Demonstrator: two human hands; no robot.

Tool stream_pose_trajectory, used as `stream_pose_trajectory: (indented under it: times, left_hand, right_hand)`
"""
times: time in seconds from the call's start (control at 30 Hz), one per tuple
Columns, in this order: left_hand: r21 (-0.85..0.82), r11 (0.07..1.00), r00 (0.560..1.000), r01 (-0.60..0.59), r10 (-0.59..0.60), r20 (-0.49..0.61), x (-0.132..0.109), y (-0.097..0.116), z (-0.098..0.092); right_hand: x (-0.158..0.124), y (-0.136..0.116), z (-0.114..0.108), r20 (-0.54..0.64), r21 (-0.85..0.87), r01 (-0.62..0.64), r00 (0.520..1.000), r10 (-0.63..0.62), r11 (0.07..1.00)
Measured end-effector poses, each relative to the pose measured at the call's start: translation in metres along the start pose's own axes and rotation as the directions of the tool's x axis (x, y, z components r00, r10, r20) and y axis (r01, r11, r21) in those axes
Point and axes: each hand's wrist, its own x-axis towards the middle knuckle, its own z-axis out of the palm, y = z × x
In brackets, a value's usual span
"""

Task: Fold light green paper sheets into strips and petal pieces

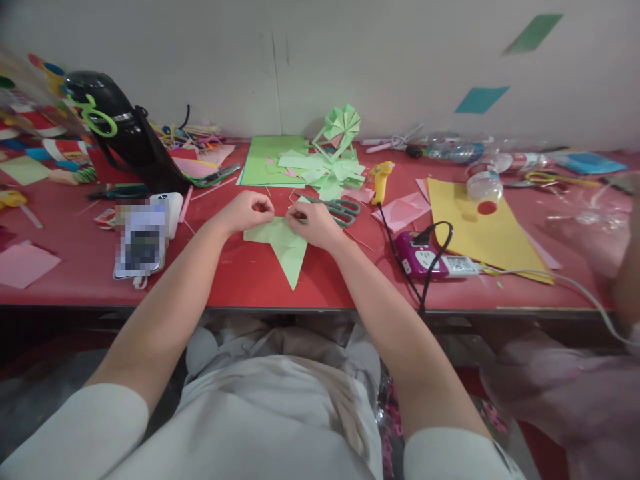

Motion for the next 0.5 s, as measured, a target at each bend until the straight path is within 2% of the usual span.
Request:
stream_pose_trajectory:
  times: [0.13, 0.3, 0.5]
  left_hand:
    - [-0.027, 0.998, 0.998, 0.057, -0.057, 0.006, -0.003, -0.009, -0.012]
    - [-0.032, 0.997, 0.998, 0.068, -0.068, -0.018, -0.002, -0.012, -0.018]
    - [0.03, 0.988, 0.985, 0.15, -0.146, -0.094, -0.007, -0.023, -0.03]
  right_hand:
    - [-0.001, 0.001, -0.005, -0.031, 0.027, -0.01, 0.999, 0.011, 1.0]
    - [0.0, 0.001, -0.006, -0.015, 0.023, -0.021, 1.0, 0.022, 1.0]
    - [-0.001, 0.012, -0.019, -0.077, 0.021, -0.045, 0.996, 0.046, 0.999]
